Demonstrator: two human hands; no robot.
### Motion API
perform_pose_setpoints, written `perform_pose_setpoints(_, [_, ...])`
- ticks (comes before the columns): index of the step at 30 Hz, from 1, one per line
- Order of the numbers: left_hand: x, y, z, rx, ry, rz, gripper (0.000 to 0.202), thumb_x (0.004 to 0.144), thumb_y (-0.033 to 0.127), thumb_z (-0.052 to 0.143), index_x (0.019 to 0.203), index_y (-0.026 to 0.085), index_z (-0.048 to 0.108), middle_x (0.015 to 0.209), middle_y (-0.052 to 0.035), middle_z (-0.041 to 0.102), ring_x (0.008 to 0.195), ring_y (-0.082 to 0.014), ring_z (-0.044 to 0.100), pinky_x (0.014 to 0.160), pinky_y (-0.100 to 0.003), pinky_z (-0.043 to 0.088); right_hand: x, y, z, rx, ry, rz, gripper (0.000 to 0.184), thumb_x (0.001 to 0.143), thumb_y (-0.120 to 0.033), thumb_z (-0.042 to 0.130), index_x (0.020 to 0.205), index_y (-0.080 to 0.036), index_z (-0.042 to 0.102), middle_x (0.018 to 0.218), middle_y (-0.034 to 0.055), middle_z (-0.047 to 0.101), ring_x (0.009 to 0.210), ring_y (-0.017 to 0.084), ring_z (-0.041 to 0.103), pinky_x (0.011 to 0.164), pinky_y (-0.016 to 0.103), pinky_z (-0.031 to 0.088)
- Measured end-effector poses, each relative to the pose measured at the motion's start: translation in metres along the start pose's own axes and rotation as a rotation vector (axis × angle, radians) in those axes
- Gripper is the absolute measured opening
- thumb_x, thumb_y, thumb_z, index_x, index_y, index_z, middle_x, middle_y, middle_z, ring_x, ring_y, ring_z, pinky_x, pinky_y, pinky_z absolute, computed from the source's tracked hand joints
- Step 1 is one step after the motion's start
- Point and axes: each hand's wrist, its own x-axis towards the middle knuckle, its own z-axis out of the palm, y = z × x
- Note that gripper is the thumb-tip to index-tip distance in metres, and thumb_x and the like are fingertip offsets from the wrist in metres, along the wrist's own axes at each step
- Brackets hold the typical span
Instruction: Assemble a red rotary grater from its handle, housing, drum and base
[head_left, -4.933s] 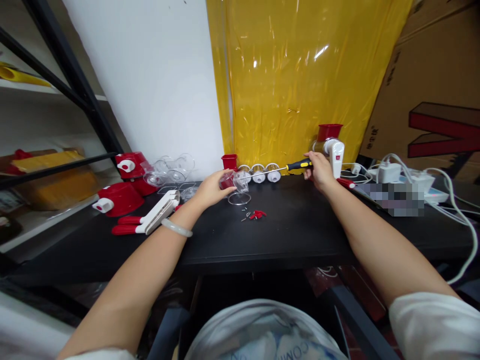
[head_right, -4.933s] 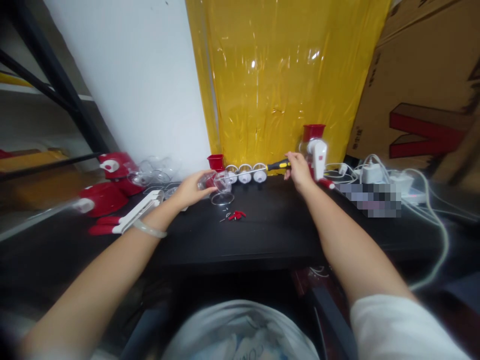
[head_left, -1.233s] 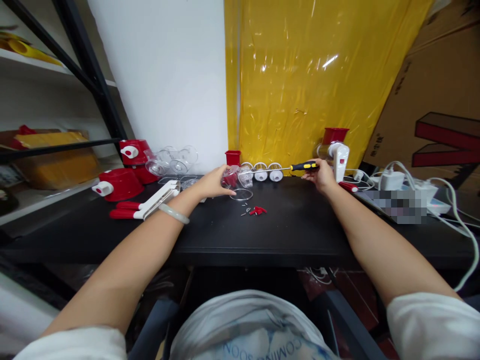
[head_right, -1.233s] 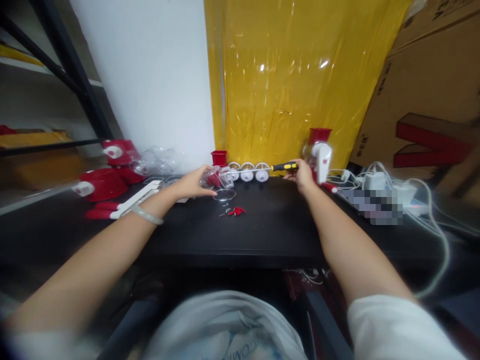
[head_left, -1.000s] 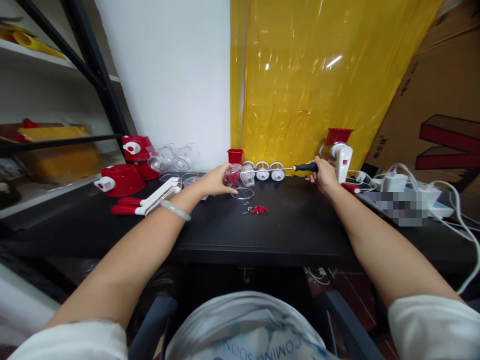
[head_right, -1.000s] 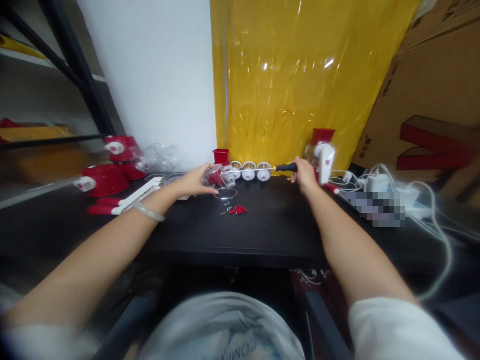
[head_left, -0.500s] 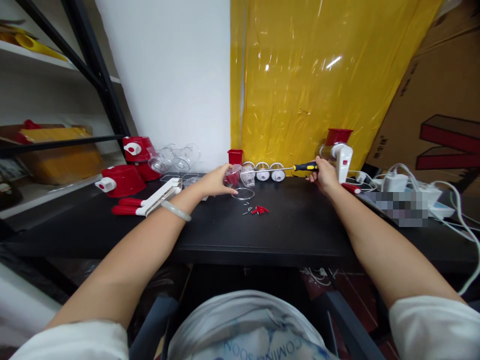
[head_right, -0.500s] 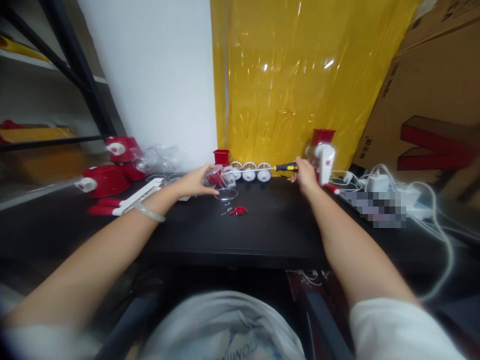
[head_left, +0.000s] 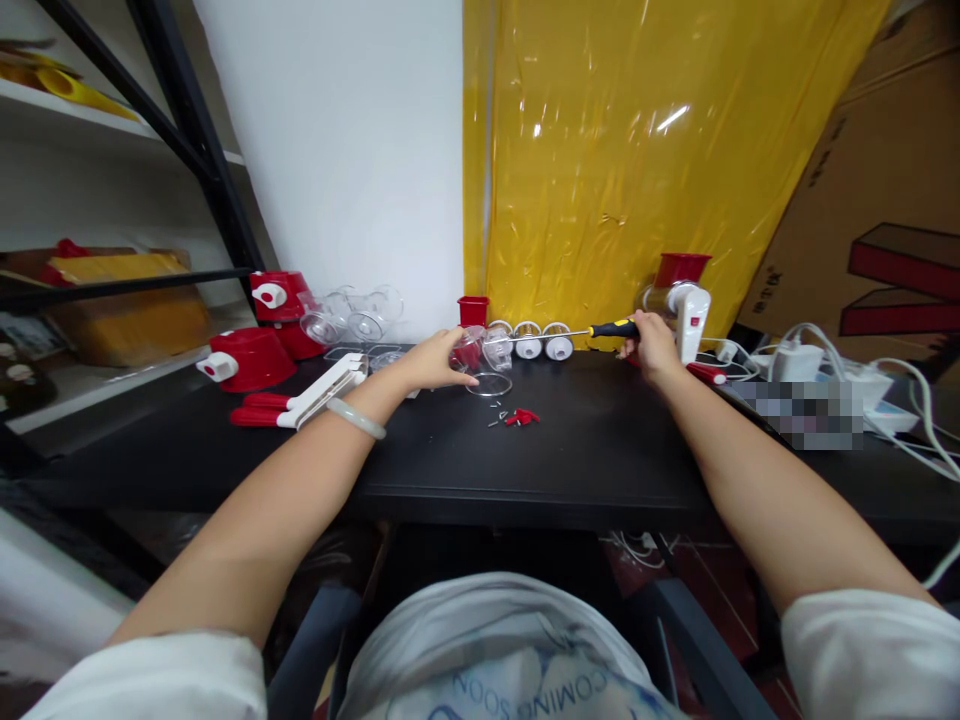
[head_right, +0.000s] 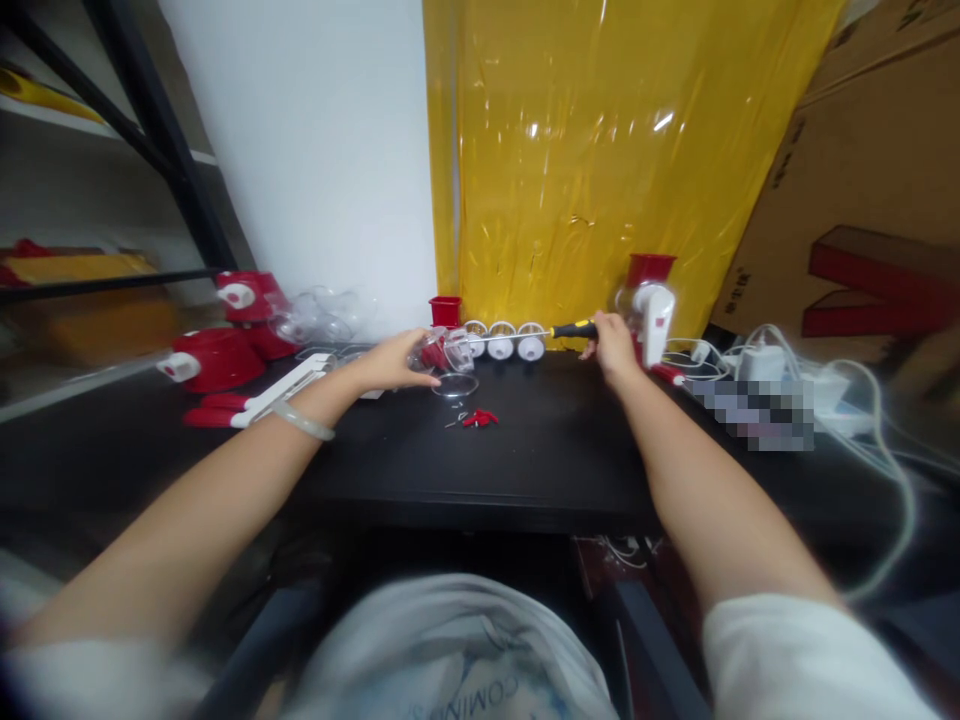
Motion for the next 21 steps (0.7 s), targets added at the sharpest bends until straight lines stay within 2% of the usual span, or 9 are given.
perform_pose_setpoints(3, [0.0,0.001,0.0,0.008,0.002,-0.005,0.077,0.062,0.052,0.075,0.125,0.019,0.047,0.125,-0.0145,0.055,0.111,-0.0321,0.055,0.09,-0.042,0.044,0.0,0.002,-0.001,-0.042,-0.009,-0.029,0.036,0.077,-0.058,0.059,0.075,-0.025,0.045,0.036,-0.0111,0.037,0.028,0.012,0.039,0.036,0.027,0.042])
perform_pose_setpoints(6, [-0.001,0.001,0.0,0.012,0.0,0.004,0.074,0.063,0.053,0.075,0.123,0.02,0.048,0.124,-0.0135,0.056,0.11,-0.0315,0.055,0.09,-0.043,0.045,0.0,-0.001,-0.001,-0.03,0.011,-0.015,0.038,0.079,-0.062,0.052,0.075,-0.025,0.047,0.037,-0.0087,0.04,0.03,0.013,0.043,0.037,0.028,0.044])
perform_pose_setpoints(9, [0.0,0.0,0.001,0.01,0.009,0.014,0.072,0.063,0.053,0.075,0.122,0.021,0.048,0.123,-0.0126,0.056,0.108,-0.0311,0.056,0.09,-0.043,0.045,-0.001,-0.005,0.0,0.065,0.024,0.022,0.035,0.082,-0.057,0.044,0.078,-0.023,0.051,0.046,-0.0047,0.051,0.035,0.014,0.05,0.038,0.028,0.046])
perform_pose_setpoints(13, [0.001,-0.003,0.002,0.015,0.012,0.015,0.074,0.062,0.053,0.075,0.123,0.019,0.048,0.122,-0.0137,0.056,0.107,-0.031,0.056,0.09,-0.043,0.045,-0.003,-0.009,0.002,0.092,0.04,0.061,0.022,0.08,-0.043,0.046,0.079,-0.022,0.053,0.054,-0.003,0.058,0.039,0.013,0.055,0.04,0.026,0.047])
perform_pose_setpoints(16, [0.001,-0.003,0.002,0.026,0.002,0.011,0.074,0.062,0.053,0.075,0.122,0.018,0.049,0.12,-0.0142,0.056,0.106,-0.031,0.056,0.089,-0.042,0.045,-0.004,-0.009,0.002,0.043,0.046,0.04,0.019,0.079,-0.041,0.052,0.079,-0.022,0.054,0.046,-0.0055,0.052,0.036,0.012,0.051,0.037,0.024,0.044])
perform_pose_setpoints(21, [0.001,-0.002,0.002,0.028,0.014,0.025,0.068,0.062,0.054,0.075,0.116,0.02,0.051,0.114,-0.0113,0.059,0.102,-0.0296,0.057,0.085,-0.041,0.045,-0.005,-0.005,0.001,0.005,0.025,-0.038,0.036,0.077,-0.057,0.06,0.073,-0.025,0.043,0.034,-0.0123,0.032,0.026,0.012,0.038,0.034,0.025,0.04])
